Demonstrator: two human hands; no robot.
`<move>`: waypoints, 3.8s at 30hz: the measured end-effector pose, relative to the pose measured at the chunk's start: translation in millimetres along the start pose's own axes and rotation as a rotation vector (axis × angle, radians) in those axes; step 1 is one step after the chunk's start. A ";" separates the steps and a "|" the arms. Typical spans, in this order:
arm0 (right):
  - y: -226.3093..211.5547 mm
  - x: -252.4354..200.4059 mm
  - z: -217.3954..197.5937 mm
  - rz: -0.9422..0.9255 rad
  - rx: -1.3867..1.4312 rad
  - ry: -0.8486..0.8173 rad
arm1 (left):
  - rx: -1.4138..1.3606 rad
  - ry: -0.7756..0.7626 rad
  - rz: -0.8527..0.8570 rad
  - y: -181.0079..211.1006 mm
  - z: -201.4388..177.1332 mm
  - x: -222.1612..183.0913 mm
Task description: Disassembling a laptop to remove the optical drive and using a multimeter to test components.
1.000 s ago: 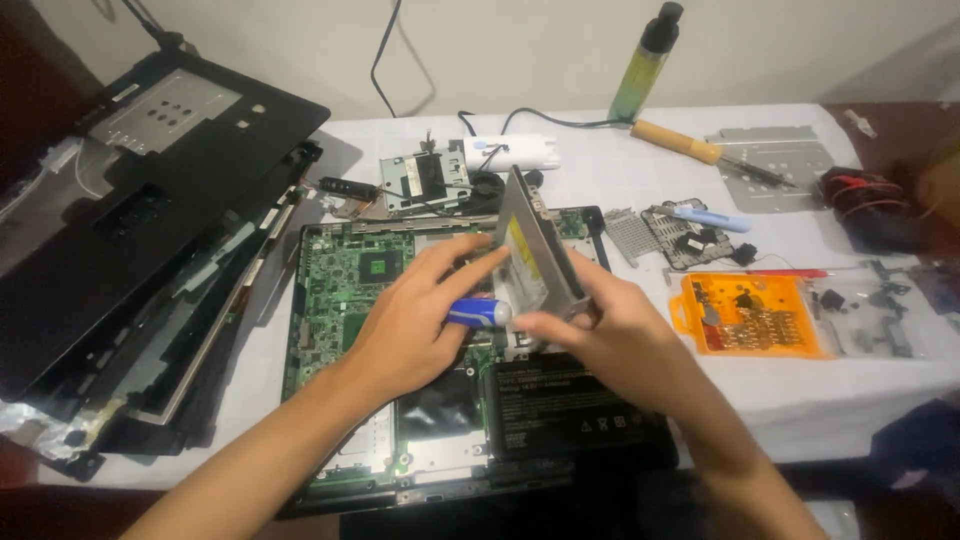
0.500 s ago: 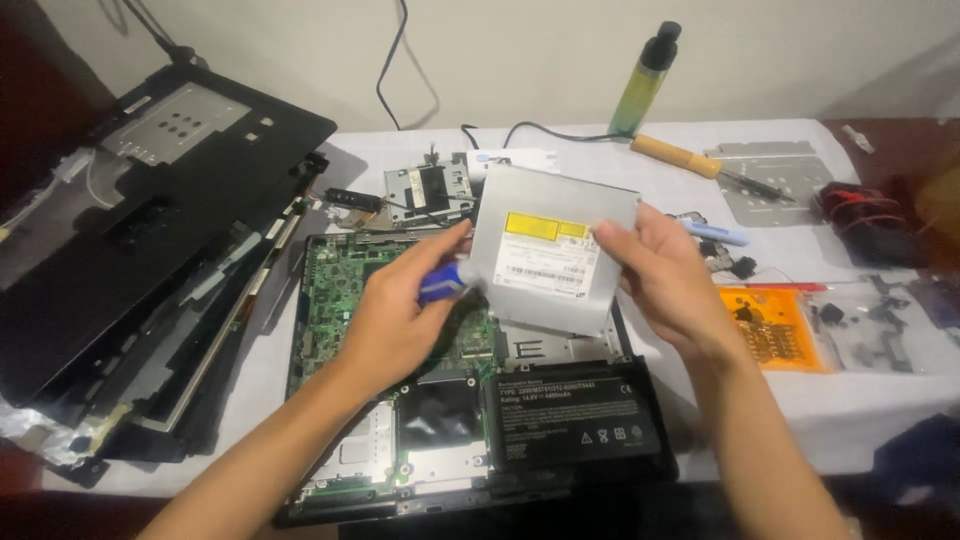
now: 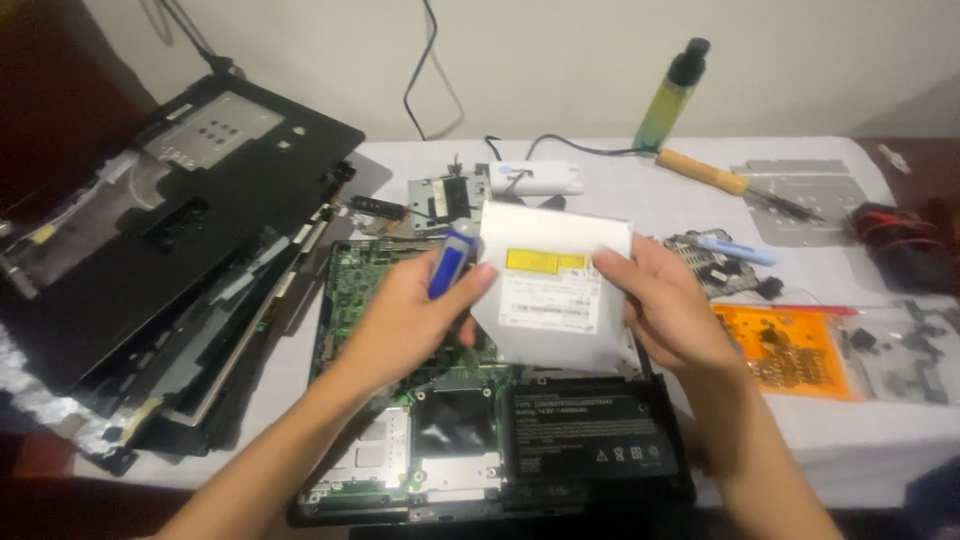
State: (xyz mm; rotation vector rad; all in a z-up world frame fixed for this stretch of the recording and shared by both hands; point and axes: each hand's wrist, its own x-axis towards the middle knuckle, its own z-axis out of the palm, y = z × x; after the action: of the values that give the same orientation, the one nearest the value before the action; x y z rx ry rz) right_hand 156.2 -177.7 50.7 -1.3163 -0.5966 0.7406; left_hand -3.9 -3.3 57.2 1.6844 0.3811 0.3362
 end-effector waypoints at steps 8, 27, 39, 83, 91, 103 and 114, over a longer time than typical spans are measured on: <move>-19.1 -5.3 18.8 0.178 0.058 0.052 | -0.150 0.007 -0.163 15.9 -10.5 -17.1; 10.5 -4.6 16.3 0.169 -0.116 -0.078 | -0.328 0.361 -0.084 0.3 -40.2 -49.0; -21.7 -20.0 44.9 0.382 -0.213 0.201 | -0.623 0.783 -0.057 15.0 -67.3 -41.8; 36.2 107.4 -91.0 0.029 -0.907 0.333 | -0.235 0.351 0.052 -17.8 -44.6 -13.2; 50.1 113.9 -80.2 0.069 -0.696 0.510 | -0.278 0.353 0.064 -39.8 -47.9 -11.8; 41.1 96.1 -68.9 0.001 -1.114 0.435 | -0.167 0.391 0.184 -43.7 -45.2 -15.0; 29.4 57.4 -66.8 -0.537 -0.965 0.238 | -0.051 0.268 0.381 -30.0 -42.1 -14.1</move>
State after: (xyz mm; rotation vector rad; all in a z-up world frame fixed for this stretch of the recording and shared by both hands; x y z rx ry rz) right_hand 239.2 -173.2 9.3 -1.9516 -1.1215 -0.2095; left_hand -36.5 32.1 33.5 1.6617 0.2429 0.8519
